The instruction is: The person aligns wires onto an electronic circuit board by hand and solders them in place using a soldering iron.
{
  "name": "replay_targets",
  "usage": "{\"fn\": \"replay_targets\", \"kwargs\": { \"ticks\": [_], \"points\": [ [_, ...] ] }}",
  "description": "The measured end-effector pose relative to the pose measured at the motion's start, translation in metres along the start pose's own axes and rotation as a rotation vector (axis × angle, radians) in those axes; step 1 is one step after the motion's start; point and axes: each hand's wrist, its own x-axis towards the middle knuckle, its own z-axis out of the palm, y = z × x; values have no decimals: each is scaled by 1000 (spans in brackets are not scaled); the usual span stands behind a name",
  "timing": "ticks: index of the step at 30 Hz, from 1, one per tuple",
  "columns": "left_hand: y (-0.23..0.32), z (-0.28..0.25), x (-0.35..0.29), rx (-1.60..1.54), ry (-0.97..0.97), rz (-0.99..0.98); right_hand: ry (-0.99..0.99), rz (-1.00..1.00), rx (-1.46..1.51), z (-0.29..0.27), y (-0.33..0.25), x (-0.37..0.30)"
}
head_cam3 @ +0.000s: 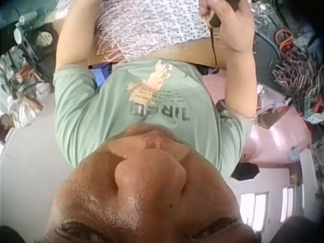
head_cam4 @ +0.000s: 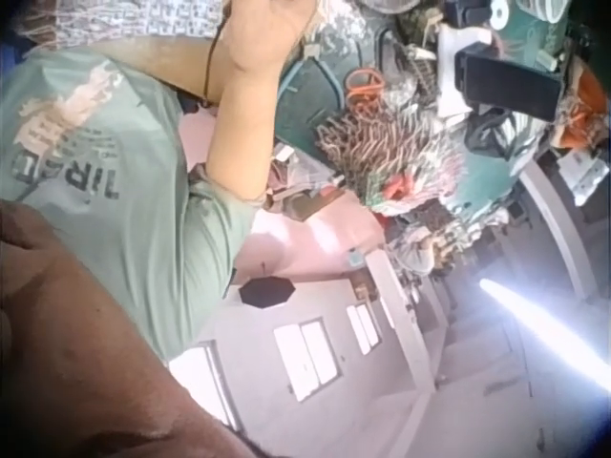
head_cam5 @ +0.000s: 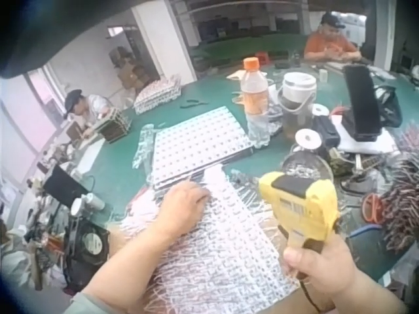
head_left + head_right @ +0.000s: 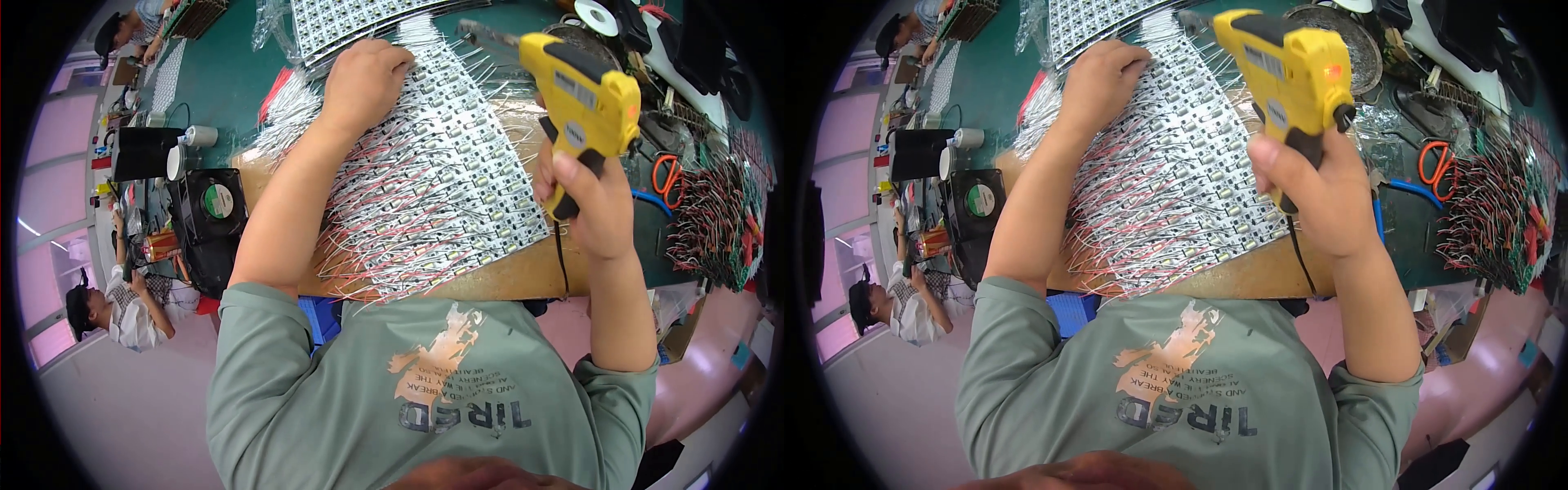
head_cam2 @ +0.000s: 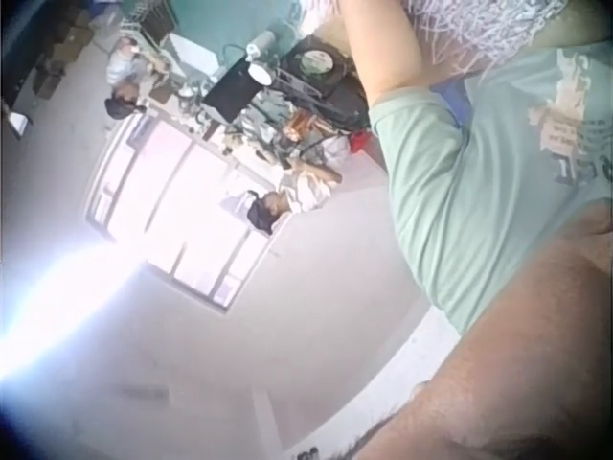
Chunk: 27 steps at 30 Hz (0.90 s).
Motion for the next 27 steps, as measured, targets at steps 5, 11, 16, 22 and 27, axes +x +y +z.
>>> {"fn": "replay_targets", "kwargs": {
  "ticks": [5,11,16,22,27],
  "points": [
    [-11,-8,-8,0,22,-69,-28,-27,83,17,15,23],
    [-8,-6,-17,-50,-15,-87,68,106,-12,39,38,27],
    [-7,-3,-22,-41,12,-65,120,130,-107,48,47,27],
    [-6,-3,-23,-27,27,-46,128,139,-115,50,48,30],
    [-7,-1,-23,-26,33,-35,120,131,-174,50,48,33]
  ]
}}
